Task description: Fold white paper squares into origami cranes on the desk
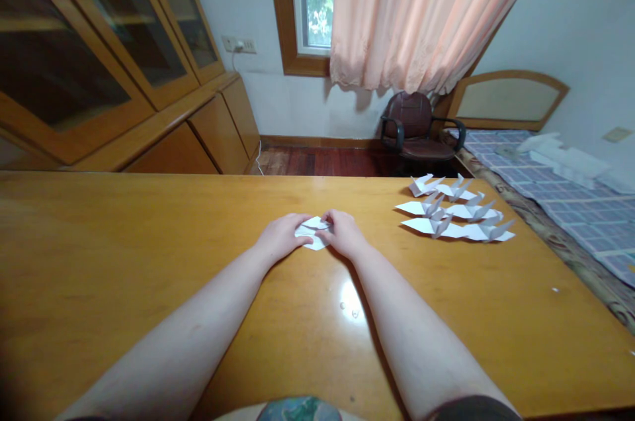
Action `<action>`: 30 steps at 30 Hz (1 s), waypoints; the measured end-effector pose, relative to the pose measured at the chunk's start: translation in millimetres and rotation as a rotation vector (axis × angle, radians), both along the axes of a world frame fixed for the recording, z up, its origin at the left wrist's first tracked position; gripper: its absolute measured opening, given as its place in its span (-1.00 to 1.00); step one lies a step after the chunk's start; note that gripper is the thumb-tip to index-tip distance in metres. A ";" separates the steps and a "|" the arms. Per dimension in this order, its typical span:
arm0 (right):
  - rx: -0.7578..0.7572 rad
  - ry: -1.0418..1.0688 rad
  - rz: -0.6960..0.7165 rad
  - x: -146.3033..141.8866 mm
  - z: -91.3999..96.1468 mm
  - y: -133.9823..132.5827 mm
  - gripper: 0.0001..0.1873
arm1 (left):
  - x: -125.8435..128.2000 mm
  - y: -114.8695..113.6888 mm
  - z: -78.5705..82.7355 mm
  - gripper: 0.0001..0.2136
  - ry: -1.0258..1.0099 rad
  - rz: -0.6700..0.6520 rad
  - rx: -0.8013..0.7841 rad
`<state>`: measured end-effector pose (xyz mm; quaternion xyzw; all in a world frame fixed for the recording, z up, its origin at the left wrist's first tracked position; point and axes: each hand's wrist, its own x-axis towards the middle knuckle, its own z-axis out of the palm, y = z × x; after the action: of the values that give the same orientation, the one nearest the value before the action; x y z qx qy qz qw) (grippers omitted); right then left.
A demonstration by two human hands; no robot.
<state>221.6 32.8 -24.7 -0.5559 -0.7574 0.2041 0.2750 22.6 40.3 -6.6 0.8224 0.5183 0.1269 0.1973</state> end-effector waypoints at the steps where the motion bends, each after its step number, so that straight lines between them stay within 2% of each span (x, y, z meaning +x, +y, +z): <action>1: 0.000 -0.015 -0.013 -0.3 0.5 -0.3 -0.72 | 0.2 -0.3 0.4 -0.51 -0.007 -0.002 0.003; 7: -0.081 0.032 -0.006 -0.6 3.4 -2.2 -0.76 | 0.5 -0.7 0.6 -0.51 -0.045 -0.006 0.008; 11: -0.142 0.060 -0.031 -0.5 2.4 -0.2 -0.66 | 0.2 0.4 -0.5 -0.47 -0.041 0.003 -0.005; 15: -0.155 -0.039 -0.022 0.5 4.1 0.8 -0.85 | 0.8 0.9 -1.2 -0.50 -0.021 0.014 -0.019; 23: -0.166 -0.057 0.008 1.9 4.2 0.2 -0.83 | 1.6 0.4 -0.7 -0.59 -0.019 0.028 -0.027; 27: -0.172 -0.005 -0.007 2.2 3.3 -0.3 -0.90 | 1.2 1.0 1.4 -0.73 0.003 0.012 -0.002; 30: -0.100 0.043 -0.004 1.1 3.9 -1.5 -0.98 | 0.2 0.4 3.4 -0.84 0.008 -0.012 0.086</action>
<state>222.7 31.3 -20.8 -0.5658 -0.7391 0.2531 0.2637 22.8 40.7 -3.2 0.8338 0.5081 0.1443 0.1604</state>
